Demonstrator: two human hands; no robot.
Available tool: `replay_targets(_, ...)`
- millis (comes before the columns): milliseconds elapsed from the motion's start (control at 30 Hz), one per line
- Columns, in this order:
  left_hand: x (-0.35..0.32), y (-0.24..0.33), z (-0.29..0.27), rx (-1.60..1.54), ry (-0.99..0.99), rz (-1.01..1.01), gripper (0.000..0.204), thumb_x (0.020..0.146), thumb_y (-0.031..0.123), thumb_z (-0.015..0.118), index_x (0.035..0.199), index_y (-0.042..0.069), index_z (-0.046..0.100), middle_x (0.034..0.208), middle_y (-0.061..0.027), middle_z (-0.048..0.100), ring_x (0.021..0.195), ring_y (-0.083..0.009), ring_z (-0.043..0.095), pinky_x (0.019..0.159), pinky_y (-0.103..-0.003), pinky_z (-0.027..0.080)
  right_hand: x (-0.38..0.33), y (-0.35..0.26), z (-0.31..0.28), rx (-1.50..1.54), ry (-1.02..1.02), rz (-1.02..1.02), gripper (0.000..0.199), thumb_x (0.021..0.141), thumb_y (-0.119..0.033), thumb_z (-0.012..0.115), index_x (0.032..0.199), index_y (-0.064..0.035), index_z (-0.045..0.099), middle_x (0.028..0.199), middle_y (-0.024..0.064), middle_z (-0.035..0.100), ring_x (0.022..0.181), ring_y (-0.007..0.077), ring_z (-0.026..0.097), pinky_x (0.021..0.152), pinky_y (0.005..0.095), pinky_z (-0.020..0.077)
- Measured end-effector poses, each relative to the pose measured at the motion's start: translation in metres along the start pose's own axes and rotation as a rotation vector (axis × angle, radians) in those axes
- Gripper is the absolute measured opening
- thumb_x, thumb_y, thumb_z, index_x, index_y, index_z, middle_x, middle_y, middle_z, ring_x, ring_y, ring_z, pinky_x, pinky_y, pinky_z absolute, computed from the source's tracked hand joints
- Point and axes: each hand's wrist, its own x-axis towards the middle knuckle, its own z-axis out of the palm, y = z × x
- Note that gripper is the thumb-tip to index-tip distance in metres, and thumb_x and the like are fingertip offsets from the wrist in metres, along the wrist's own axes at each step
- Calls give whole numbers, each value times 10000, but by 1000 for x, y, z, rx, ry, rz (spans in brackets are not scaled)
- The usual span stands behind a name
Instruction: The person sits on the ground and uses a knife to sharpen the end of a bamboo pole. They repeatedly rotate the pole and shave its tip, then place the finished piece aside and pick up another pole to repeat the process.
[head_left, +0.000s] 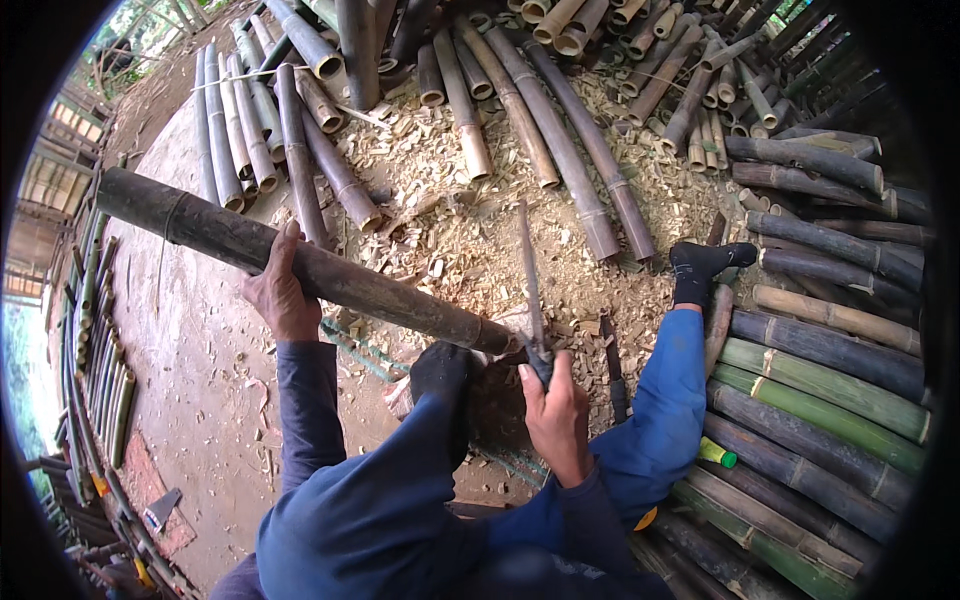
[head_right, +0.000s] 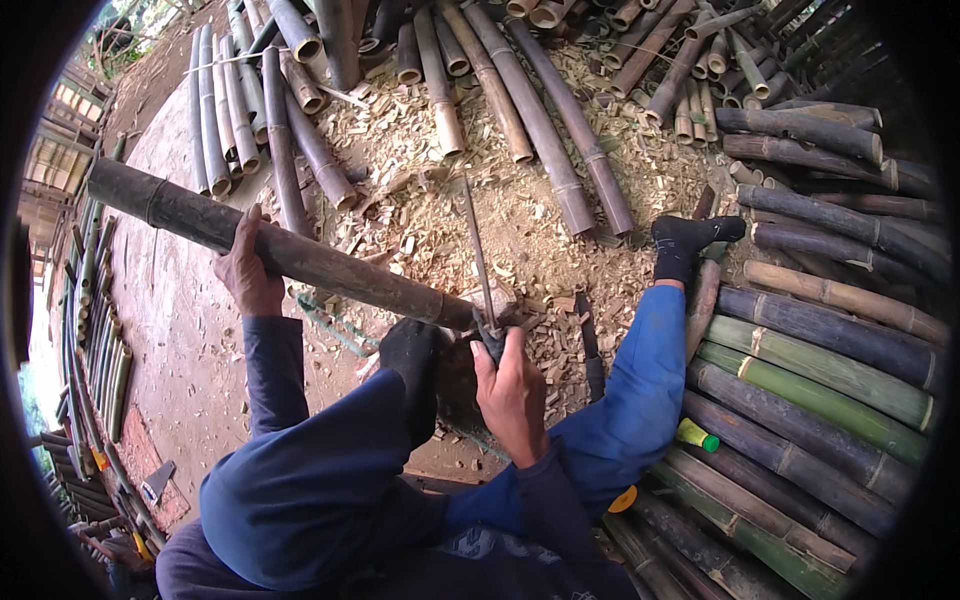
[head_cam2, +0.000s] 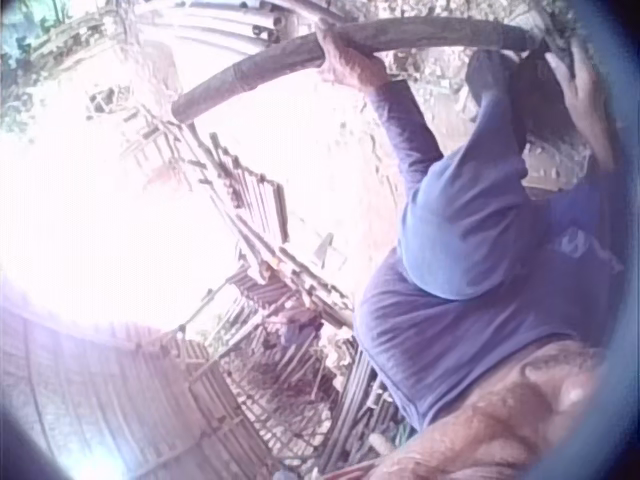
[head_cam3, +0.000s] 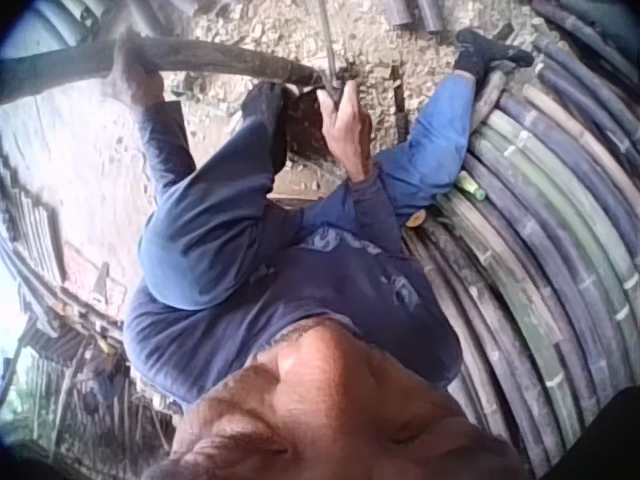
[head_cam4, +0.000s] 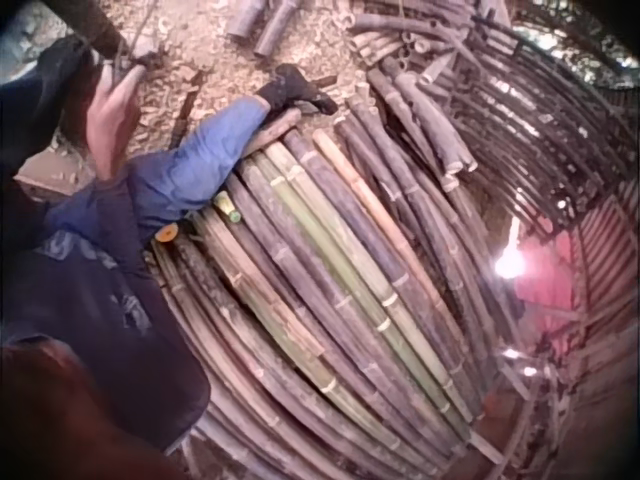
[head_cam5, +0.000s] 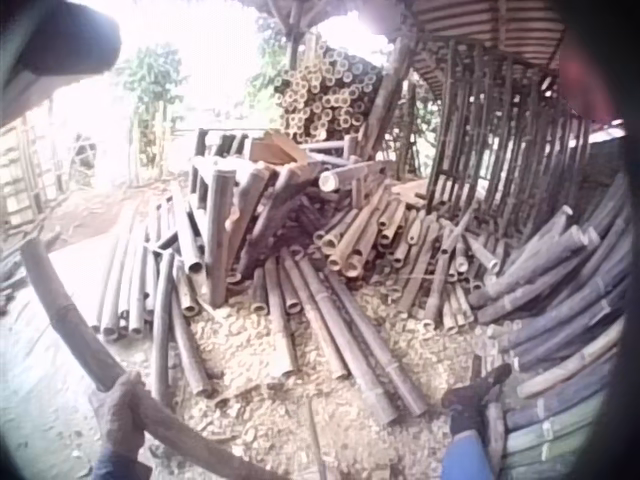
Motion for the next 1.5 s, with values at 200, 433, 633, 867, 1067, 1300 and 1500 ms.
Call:
replay_targets(200,-1,2,7,-16,-35,5,344,808,72,881,1046,-78,682,922,-132,727,768,-204,716,719,-337,593,16,-1,22,-395,-332,308,367,1037,-331,608,1147,-1,490,939,292,712,868,487,706,683,559,547)
replay_targets(433,5,0,-8,-65,-277,-49,398,875,81,807,1206,-45,626,1019,-115,720,895,-220,721,838,-363,600,3,-1,5,15,-73,96,393,1042,-360,604,1181,-6,508,904,281,693,857,481,703,692,575,521)
replay_targets(633,1,-1,-18,-87,-304,-5,437,889,83,795,1258,-60,608,1088,-128,705,936,-219,714,858,-369,600,9,-5,22,-424,-220,266,394,1051,-388,554,1167,-23,459,903,300,701,817,514,686,688,592,540)
replay_targets(867,0,0,-3,-4,82,41,377,810,112,899,1071,-37,671,908,-94,714,754,-184,695,702,-331,580,-2,-11,1,-40,6,-19,328,1038,-299,612,1132,-20,467,857,290,694,794,495,688,638,572,518)
replay_targets(1067,-6,4,1,-19,-47,38,352,835,96,866,1087,-53,671,920,-120,715,792,-200,705,758,-344,592,19,-17,7,-381,-262,268,359,1050,-353,572,1117,-12,483,891,274,708,821,531,674,702,610,521)
replay_targets(1300,-2,7,-16,-107,-256,-34,431,841,85,850,1179,-56,622,1058,-145,709,933,-243,715,852,-387,597,1,-7,0,45,85,-68,404,1054,-366,568,1185,12,506,891,273,707,828,507,690,697,596,517)
replay_targets(1500,2,1,-24,-204,-156,-84,415,890,199,833,1208,1,654,1112,-112,695,1032,-206,676,949,-378,559,10,1,13,-302,-244,214,467,1043,-412,562,1204,24,510,914,304,706,855,514,685,715,601,528)
